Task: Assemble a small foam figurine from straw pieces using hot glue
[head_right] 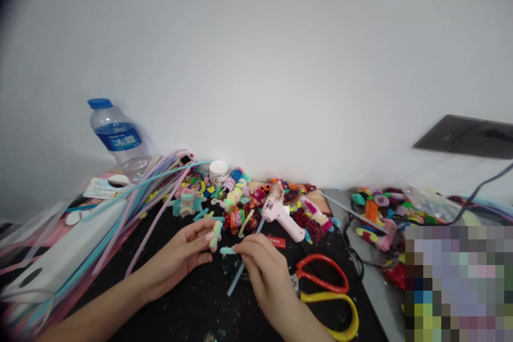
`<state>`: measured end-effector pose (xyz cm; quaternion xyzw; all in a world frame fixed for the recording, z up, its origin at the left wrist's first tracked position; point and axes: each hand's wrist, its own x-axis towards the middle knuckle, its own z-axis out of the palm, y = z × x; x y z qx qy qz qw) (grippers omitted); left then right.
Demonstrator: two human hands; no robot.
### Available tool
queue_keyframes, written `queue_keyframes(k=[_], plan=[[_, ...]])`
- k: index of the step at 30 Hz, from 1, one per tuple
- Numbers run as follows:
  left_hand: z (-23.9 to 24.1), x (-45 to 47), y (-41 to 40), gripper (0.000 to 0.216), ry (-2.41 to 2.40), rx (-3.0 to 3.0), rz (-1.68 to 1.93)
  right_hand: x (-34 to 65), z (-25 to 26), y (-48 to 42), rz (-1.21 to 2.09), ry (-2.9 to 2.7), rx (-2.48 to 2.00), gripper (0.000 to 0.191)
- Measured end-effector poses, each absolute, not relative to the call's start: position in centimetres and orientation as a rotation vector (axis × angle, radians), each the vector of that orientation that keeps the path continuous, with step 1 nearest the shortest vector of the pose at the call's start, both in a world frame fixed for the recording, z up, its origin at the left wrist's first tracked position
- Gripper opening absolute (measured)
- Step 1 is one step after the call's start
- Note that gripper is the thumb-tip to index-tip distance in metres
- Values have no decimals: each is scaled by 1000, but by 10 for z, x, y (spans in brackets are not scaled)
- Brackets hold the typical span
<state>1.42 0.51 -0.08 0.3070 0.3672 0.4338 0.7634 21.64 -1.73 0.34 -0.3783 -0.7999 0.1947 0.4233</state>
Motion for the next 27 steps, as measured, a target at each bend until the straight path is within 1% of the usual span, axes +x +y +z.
queue_keyframes(k=[9,19,27], plan=[[-4,20,3,21,830,781,893,215,6,-22,593,-2023,-904,15],[0,20,0,20,829,867,829,214,6,-20,535,-1994,-917,13],[-4,21,1,24,866,943,770,215,4,-20,531,-1997,-916,14]])
